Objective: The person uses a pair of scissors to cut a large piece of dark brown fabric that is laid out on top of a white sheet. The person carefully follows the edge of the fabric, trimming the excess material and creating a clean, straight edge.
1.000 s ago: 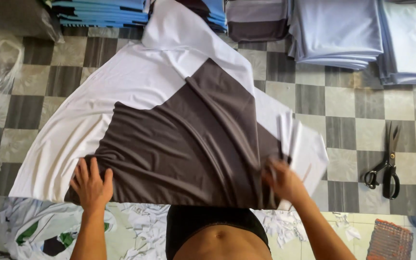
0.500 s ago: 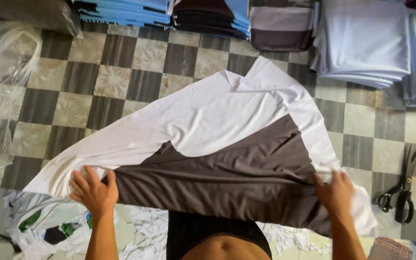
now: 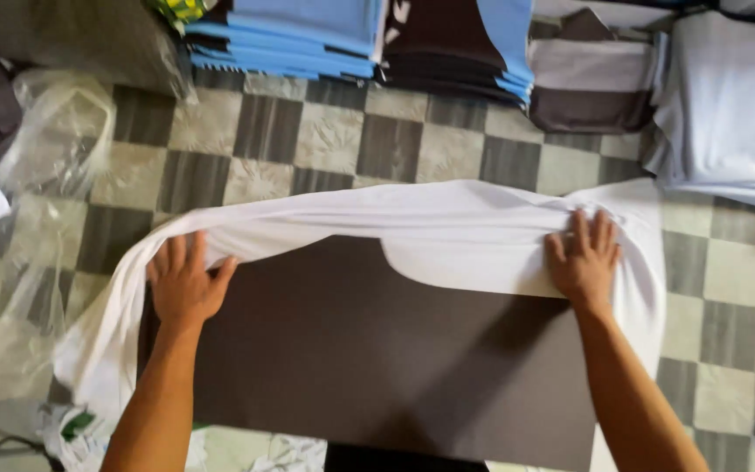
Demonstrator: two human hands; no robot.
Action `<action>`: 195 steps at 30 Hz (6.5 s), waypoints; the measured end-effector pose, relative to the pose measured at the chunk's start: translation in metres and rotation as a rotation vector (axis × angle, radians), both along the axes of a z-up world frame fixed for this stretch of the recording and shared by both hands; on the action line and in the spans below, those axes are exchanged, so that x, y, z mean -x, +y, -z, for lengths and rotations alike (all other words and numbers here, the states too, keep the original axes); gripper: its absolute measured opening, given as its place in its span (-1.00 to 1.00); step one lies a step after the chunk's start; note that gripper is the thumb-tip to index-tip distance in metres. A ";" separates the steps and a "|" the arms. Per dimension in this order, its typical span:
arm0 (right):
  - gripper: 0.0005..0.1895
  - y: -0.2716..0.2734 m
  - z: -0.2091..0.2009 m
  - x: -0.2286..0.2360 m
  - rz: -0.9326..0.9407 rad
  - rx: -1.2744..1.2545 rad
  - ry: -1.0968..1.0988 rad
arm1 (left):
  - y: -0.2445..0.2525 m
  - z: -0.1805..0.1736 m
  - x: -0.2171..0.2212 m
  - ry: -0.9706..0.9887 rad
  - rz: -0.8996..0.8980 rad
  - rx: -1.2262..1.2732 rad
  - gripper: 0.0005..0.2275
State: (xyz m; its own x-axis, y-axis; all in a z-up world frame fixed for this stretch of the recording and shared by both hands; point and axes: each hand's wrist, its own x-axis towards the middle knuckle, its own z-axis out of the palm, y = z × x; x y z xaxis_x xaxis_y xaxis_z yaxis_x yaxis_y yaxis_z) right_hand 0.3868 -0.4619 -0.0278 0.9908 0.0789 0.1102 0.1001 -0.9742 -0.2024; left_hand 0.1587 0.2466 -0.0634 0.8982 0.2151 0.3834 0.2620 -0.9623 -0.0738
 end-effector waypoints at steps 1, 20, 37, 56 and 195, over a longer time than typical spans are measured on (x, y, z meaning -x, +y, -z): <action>-0.17 -0.001 0.002 -0.036 0.005 -0.002 -0.007 | 0.011 -0.014 -0.052 -0.007 0.005 -0.002 -0.26; -0.35 -0.006 0.008 -0.081 0.001 -0.006 -0.213 | 0.049 -0.089 -0.159 0.216 -0.057 0.344 -0.30; -0.24 0.031 -0.018 0.120 0.295 -0.073 0.003 | -0.018 -0.088 -0.067 0.073 0.191 0.217 -0.39; -0.30 -0.051 -0.013 0.246 0.297 -0.041 -0.155 | -0.059 -0.085 0.024 0.026 0.237 -0.045 -0.32; -0.38 -0.085 -0.045 0.451 0.508 -1.276 0.776 | -0.577 0.002 0.137 -0.118 1.220 0.477 -0.93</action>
